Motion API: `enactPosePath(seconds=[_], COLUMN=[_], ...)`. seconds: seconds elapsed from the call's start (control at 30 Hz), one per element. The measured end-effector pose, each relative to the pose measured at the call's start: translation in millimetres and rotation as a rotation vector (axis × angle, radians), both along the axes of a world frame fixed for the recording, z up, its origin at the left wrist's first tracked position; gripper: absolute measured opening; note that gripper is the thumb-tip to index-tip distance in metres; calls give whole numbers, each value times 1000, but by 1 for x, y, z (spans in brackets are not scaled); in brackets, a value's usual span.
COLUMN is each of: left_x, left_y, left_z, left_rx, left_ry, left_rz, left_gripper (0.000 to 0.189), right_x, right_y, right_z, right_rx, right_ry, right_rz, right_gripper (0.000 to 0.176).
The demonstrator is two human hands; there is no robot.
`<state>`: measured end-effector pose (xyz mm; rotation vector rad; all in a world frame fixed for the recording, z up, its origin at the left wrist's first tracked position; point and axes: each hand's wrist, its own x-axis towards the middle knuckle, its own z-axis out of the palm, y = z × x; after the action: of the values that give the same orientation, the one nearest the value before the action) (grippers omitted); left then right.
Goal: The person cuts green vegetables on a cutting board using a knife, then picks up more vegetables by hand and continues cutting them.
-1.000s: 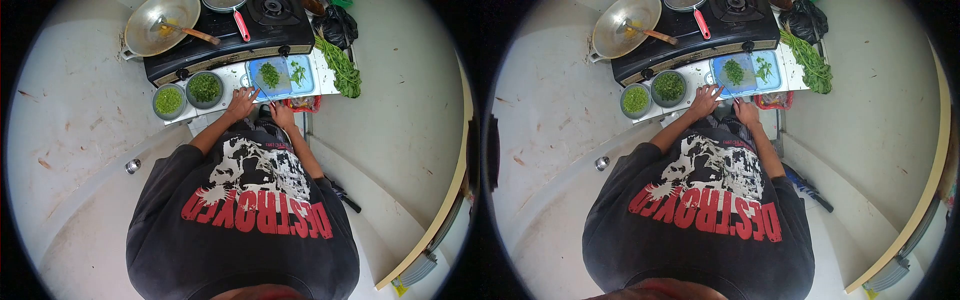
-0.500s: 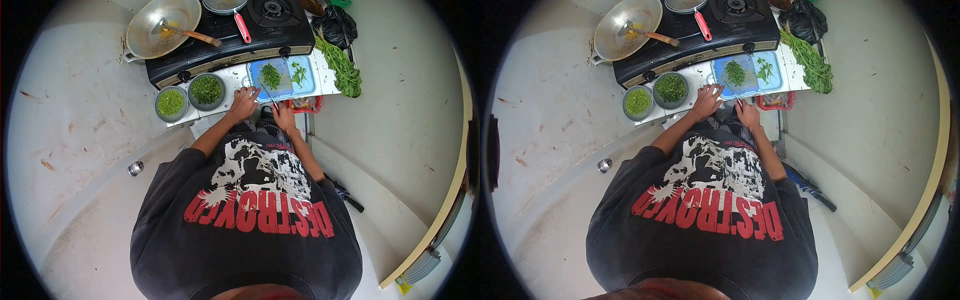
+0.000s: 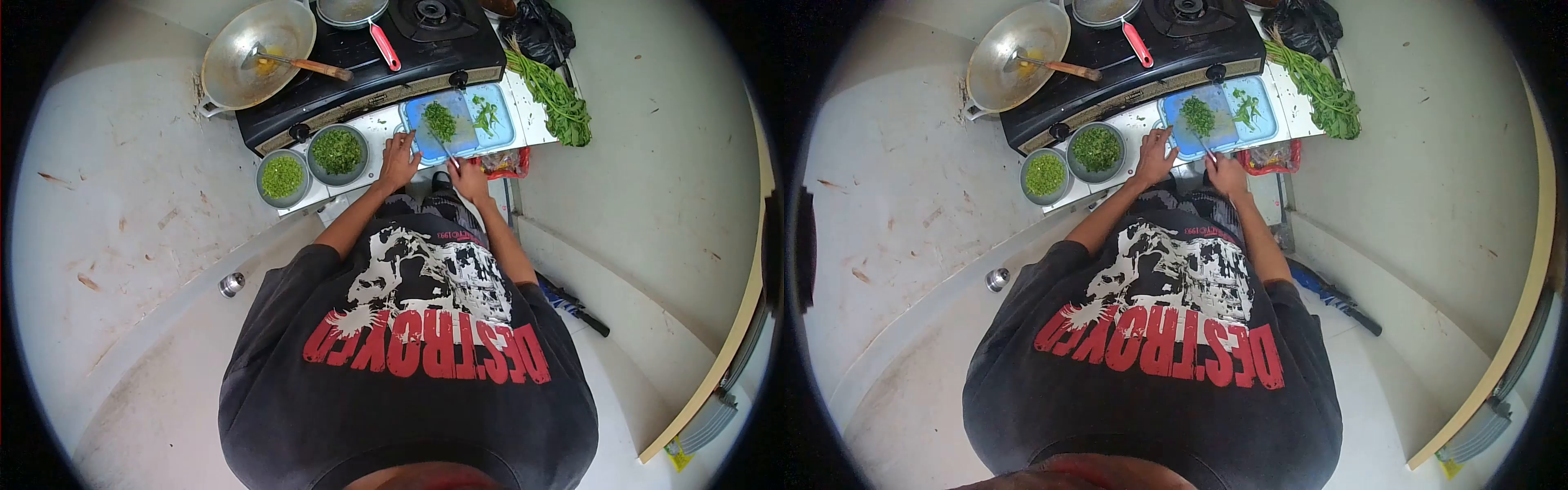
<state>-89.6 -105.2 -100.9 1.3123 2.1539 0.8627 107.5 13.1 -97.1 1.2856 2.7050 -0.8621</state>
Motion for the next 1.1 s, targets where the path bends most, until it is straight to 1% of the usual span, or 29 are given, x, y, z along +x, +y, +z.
enactPosePath(seconds=[0.07, 0.17, 0.23, 0.27, 0.37, 0.47, 0.53, 0.57, 0.6, 0.7, 0.73, 0.83, 0.93, 1.0, 1.1], left_x=[-4, -9, -13, -13, -22, -31, -37, -40, -42, -48, -48, -49, -45, -39, -30], left_y=[5, 16, 25, 28, 43, 56, 64, 67, 69, 73, 69, 58, 42, 32, 26], left_z=[2, 41, 61, 65, 52, 32, 38, 40, 39, 42, 43, 54, 46, 46, 48], left_rx=[145, 113, 119, 123, -1, -51, -125, -163, -61, -103, 6, -78, -10, -38, -35], left_ry=[-17, -219, -133, -90, 17, 52, 57, 58, 83, -17, -38, -166, -156, -217, -266], left_rz=[-19, -127, -282, -359, -515, -486, -443, -420, -414, -329, -293, -196, -95, -9, 103], left_gripper=[57, 55, 55, 55, 54, 54, 55, 55, 59, 62, 63, 63, 60, 58, 54], right_x=[-8, -12, -13, -11, -4, 7, 16, 21, 26, 41, 44, 49, 50, 44, 28], right_y=[9, 20, 25, 27, 34, 37, 38, 39, 39, 45, 49, 60, 76, 89, 114], right_z=[17, 27, 47, 49, 55, 62, 65, 66, 67, 64, 62, 50, 44, 46, 48], right_rx=[-20, 25, 42, 57, 89, 87, 85, 83, 79, 78, 81, 73, 24, 5, -127], right_ry=[26, 9, -27, -42, -65, -45, -28, -23, -18, -29, -34, -41, -56, -84, -151], right_rz=[-37, -44, -24, -2, 52, 59, 34, 10, -12, -27, -20, 41, 221, 333, 430], right_gripper=[45, 42, 39, 37, 32, 30, 29, 31, 34, 45, 49, 53, 56, 57, 56])
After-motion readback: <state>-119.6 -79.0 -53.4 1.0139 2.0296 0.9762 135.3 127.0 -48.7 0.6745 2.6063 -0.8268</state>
